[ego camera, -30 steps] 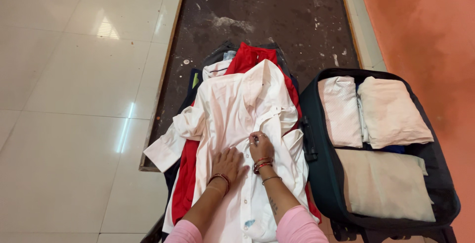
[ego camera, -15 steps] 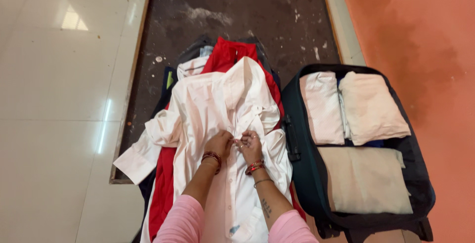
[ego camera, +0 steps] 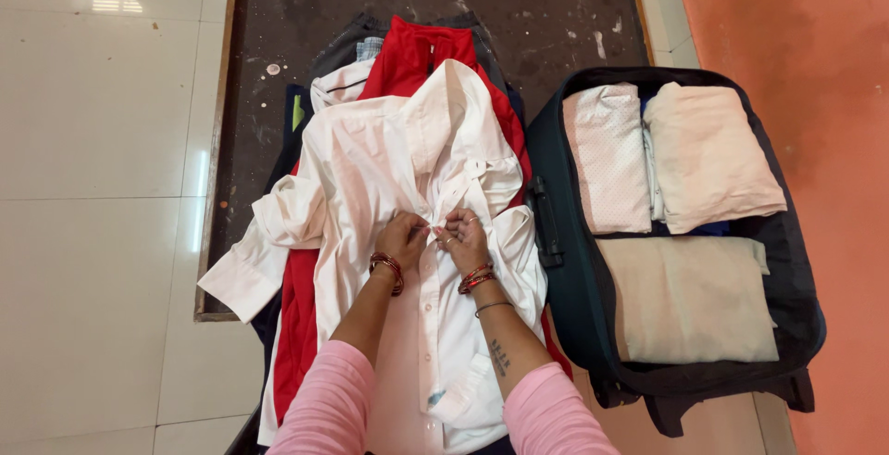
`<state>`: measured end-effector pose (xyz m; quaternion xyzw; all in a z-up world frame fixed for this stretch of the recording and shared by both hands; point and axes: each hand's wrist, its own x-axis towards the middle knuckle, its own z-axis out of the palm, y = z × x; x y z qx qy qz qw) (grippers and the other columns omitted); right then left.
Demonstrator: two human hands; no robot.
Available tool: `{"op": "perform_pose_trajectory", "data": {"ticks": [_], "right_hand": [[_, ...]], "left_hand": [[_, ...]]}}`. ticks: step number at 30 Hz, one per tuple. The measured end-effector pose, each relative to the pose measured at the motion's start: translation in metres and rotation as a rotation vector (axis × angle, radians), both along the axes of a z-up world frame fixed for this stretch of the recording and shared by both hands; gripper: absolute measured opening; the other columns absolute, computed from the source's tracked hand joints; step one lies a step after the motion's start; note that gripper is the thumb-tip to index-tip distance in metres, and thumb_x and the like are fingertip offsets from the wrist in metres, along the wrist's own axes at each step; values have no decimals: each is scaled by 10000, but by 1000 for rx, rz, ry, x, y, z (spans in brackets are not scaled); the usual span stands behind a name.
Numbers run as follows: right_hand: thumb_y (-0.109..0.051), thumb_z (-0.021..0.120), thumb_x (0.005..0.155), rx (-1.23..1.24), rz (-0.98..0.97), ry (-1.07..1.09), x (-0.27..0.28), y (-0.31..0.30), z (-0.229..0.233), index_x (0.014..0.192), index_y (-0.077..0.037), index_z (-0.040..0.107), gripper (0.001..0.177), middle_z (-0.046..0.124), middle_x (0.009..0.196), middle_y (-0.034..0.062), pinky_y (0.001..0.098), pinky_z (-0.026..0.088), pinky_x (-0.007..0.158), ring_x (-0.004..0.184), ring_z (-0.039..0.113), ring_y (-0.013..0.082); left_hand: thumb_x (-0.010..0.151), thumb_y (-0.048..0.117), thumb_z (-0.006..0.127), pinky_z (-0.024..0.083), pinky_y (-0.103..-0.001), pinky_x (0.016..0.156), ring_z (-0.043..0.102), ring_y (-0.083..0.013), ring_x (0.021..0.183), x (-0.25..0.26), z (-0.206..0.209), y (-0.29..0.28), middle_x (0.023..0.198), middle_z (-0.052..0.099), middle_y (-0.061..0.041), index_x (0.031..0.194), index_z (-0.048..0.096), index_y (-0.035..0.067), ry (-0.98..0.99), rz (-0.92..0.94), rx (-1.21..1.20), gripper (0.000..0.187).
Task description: The person buttons a white shirt and folds it before placing it into a suitcase with other garments.
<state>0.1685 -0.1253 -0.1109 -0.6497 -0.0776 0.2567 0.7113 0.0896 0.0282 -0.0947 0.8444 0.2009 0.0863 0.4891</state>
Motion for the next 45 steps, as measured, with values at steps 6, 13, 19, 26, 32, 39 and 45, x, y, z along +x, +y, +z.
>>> {"op": "perform_pose_trajectory", "data": {"ticks": [6, 13, 19, 26, 32, 39, 45], "right_hand": [[46, 730, 893, -73, -25, -80, 2, 8, -10, 1097, -14, 505, 310, 652, 874, 83, 268, 594, 608, 706, 650, 119], [39, 678, 906, 49, -110, -19, -1, 2, -16, 1156, 10, 530, 292, 683, 926, 91, 273, 629, 646, 762, 689, 123], [-15, 768, 876, -33, -151, -377, -27, 7, 23, 1153, -14, 577, 336, 657, 1044, 99, 275, 599, 716, 899, 674, 169], [-233, 786, 791, -770, 50, -606, -108, 9, 99, 1033, -111, 654, 301, 719, 877, 64, 389, 556, 696, 795, 698, 259], [-300, 753, 880, -912, 32, -510, -95, 17, 88, 1003, -161, 691, 195, 739, 875, 30, 398, 566, 739, 818, 727, 259], [-270, 835, 691, -853, -85, -604, -104, 20, 115, 968, -140, 683, 341, 681, 996, 85, 435, 558, 697, 805, 710, 310], [-257, 783, 792, -954, 9, -642, -101, 16, 104, 987, -149, 694, 240, 717, 925, 75, 449, 565, 721, 837, 711, 334]], "left_hand": [[939, 175, 694, 516, -287, 741, 640, -164, 812, 2, -39, 4, 943, 678, -38, 1039, 697, 65, -156, 113, -355, 149], [1017, 147, 595, 518, -290, 852, 635, -178, 926, -18, -26, 1, 1039, 681, -89, 1088, 662, 3, -247, 277, -399, 174], [1016, 110, 538, 498, -349, 996, 620, -251, 1128, -51, 0, -5, 1265, 630, -147, 1285, 581, 3, -356, 300, -255, 293], [937, 107, 629, 444, -426, 1091, 538, -373, 1277, -65, 42, -19, 1377, 540, -211, 1345, 549, -30, -379, 196, 164, 437], [882, 91, 637, 506, -430, 979, 584, -374, 1203, -91, 71, -34, 1393, 557, -168, 1252, 614, 79, -219, 72, 279, 371], [855, 39, 572, 512, -434, 940, 620, -337, 1118, -90, 70, -35, 1291, 611, -131, 1373, 555, 103, -110, 8, 352, 522], [888, 43, 571, 507, -433, 934, 630, -326, 1054, -87, 69, -33, 1112, 691, -134, 1421, 537, 123, -36, -33, 342, 539]]}}
